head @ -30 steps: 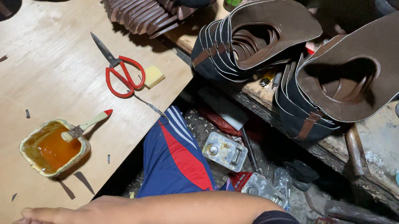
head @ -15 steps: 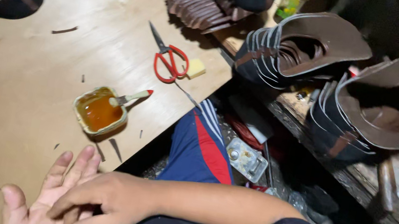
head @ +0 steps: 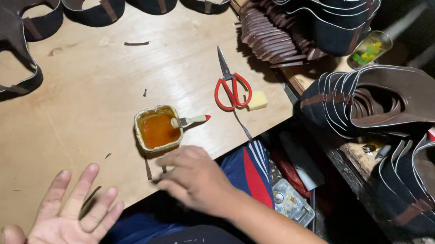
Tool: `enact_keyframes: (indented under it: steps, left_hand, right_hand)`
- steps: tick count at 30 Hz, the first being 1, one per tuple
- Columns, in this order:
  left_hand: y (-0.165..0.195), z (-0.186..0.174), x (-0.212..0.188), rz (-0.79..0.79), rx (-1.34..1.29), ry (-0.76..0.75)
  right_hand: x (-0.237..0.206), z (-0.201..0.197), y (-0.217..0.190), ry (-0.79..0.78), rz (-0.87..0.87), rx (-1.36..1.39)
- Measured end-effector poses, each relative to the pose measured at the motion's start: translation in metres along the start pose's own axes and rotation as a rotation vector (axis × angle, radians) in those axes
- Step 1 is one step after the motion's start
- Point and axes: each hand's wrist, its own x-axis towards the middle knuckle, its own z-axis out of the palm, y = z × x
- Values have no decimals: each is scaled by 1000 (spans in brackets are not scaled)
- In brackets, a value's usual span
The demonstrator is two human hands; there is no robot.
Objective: The person holds a brown leather shoe upper piece and brushes glue from a small container onto its edges, then folds and presses the glued edge over. They set the finished piece on a stack of completed uppers and repeat the gluing and folding on additional upper pieces.
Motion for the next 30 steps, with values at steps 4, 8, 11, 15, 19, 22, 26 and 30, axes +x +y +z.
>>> enact_keyframes:
  steps: [4,8,11,15,19,22,26,30]
  left_hand:
    - [22,-19,4,53,749,524]
    - [8,-39,0,68,833,808]
    - [9,-51,-7,-14,940,844]
    - [18,-66,-7,-40,800,607]
    - [13,-80,-1,-57,726,841]
    - [13,-87,4,-168,671,949]
    - [9,-93,9,-214,717,940]
    - [-1,-89,14,-199,753,923]
  right_hand:
    - [-20,-30,38,239,286,75]
    - [-38,-64,65,444,560,94]
    - [-41,-87,76,602,846,-55]
    - [-63,-120,76,597,542,-484]
    - [-99,-149,64,551,497,-854]
    - [-135,-173,48,553,697,-1113]
    - [-178,-201,33,503,976,-1289]
    - [-204,-212,30,235,1382,-1290]
